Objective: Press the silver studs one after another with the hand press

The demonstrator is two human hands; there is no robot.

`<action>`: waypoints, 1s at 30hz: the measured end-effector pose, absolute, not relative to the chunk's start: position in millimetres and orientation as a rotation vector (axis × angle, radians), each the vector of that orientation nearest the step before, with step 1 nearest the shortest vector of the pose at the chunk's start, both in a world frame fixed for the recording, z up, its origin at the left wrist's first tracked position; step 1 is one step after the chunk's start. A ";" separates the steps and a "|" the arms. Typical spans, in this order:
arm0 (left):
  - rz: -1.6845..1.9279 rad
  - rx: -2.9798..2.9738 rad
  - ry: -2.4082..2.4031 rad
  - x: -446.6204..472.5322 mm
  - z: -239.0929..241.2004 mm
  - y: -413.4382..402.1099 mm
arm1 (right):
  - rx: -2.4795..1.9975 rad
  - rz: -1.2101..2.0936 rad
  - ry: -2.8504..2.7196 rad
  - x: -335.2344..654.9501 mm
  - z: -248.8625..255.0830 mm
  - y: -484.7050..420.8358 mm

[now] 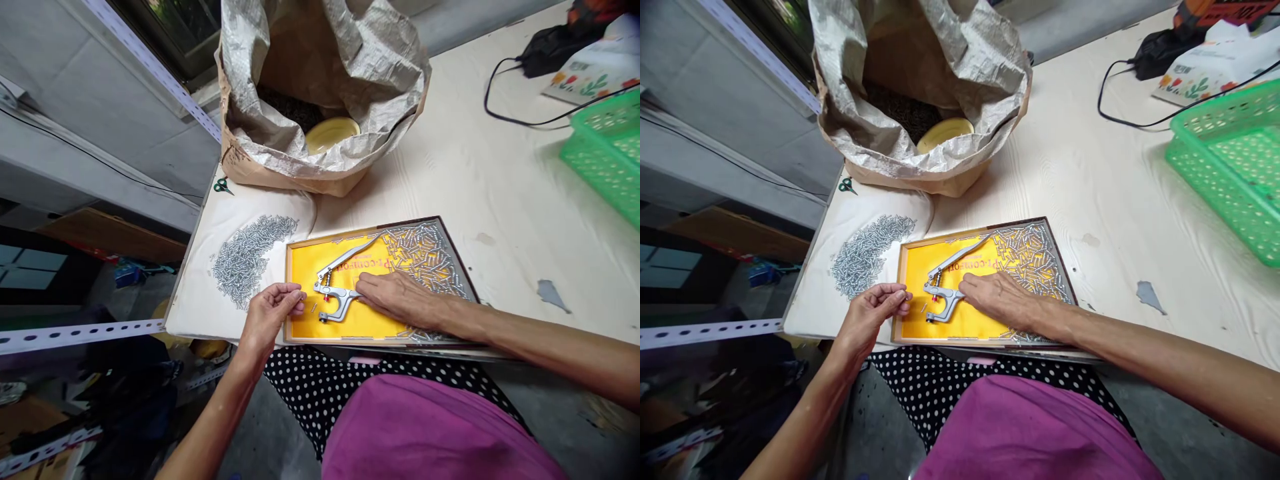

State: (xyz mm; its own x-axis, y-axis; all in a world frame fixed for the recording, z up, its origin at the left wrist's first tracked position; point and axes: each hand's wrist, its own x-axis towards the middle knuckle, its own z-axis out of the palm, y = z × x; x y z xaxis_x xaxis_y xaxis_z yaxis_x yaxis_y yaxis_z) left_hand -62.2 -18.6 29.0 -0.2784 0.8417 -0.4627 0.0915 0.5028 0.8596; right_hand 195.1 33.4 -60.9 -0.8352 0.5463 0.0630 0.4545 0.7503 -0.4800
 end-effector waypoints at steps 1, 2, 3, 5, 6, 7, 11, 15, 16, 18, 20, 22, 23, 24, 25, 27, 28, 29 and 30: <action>0.913 0.808 1.710 -60.6 25.9 -19.4 | -0.782 0.671 -2.749 197.6 -61.0 34.6; 0.914 0.825 1.711 -58.6 22.2 -20.1 | -0.786 0.670 -2.743 199.4 -61.1 35.7; 0.905 0.844 1.712 -56.3 17.9 -20.8 | -0.804 0.673 -2.736 200.5 -61.2 36.7; 0.871 0.878 1.712 -50.9 8.0 -22.0 | -0.848 0.691 -2.733 201.1 -61.0 38.3; 0.848 0.893 1.714 -48.2 2.6 -22.5 | -0.860 0.699 -2.737 200.9 -60.9 38.9; 0.825 0.909 1.720 -45.7 -2.8 -22.9 | -0.864 0.701 -2.741 200.6 -60.7 39.4; 0.758 0.980 1.759 -39.9 -20.4 -22.9 | -0.865 0.664 -2.746 199.5 -61.3 39.5; 0.725 1.014 1.719 -39.2 -26.2 -21.6 | -0.865 0.642 -2.755 199.2 -64.1 38.3; 0.720 1.023 1.704 -39.2 -26.0 -21.3 | -0.863 0.640 -2.754 199.2 -64.9 38.0; 0.712 1.054 1.693 -39.0 -24.7 -20.8 | -0.867 0.642 -2.747 199.2 -66.6 37.5; 0.694 1.109 1.708 -39.1 -23.2 -19.8 | -0.877 0.643 -2.737 199.0 -68.1 37.0; 0.654 1.169 1.723 -39.6 -22.1 -18.1 | -0.884 0.641 -2.726 198.7 -69.1 36.6; 0.630 1.189 1.726 -40.2 -21.9 -16.9 | -0.883 0.640 -2.722 198.5 -69.3 36.4; 0.605 1.201 1.726 -40.8 -21.8 -15.6 | -0.880 0.639 -2.720 198.3 -69.3 36.2; 0.583 1.207 1.727 -41.6 -22.0 -14.3 | -0.875 0.638 -2.718 198.2 -69.1 36.1; 0.555 1.214 1.736 -43.0 -22.6 -11.8 | -0.876 0.631 -2.713 198.1 -68.7 35.9; 0.546 1.216 1.743 -43.5 -22.7 -10.8 | -0.883 0.623 -2.710 198.2 -68.8 35.9; 0.537 1.216 1.747 -43.9 -22.7 -10.0 | -0.888 0.612 -2.707 198.3 -69.1 35.9; 0.529 1.211 1.747 -44.1 -22.4 -9.5 | -0.891 0.601 -2.705 198.5 -69.7 36.0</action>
